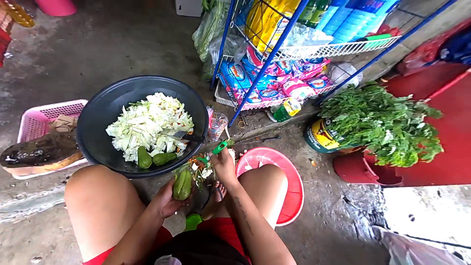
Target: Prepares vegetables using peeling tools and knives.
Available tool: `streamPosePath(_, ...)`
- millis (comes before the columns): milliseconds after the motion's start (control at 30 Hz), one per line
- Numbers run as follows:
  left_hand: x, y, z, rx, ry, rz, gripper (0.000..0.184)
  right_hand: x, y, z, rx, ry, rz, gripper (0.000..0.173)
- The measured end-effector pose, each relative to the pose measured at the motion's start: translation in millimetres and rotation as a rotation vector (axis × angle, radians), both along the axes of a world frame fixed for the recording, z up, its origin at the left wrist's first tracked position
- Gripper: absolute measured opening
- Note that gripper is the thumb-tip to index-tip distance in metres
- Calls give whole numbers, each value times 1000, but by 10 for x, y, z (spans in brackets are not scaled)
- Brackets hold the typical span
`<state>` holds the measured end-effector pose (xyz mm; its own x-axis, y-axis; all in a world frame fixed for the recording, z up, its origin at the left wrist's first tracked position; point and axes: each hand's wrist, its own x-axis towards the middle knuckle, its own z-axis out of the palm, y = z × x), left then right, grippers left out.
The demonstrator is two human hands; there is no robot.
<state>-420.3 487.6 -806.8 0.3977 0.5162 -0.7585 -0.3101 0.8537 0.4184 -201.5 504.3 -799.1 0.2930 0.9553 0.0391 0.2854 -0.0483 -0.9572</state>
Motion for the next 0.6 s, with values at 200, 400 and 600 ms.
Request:
streamPosePath(200, 49, -7, -4, 41, -8, 85, 66, -299, -347, 199, -176, 663, 268, 28)
streamPosePath(400, 47, -55, -5, -6, 55, 114, 53, -275, -197, 27, -243, 763, 217, 25)
streamPosePath(600, 6, -59, 22, -13, -39, 19, 55, 186, 157, -228, -177, 146, -124, 47)
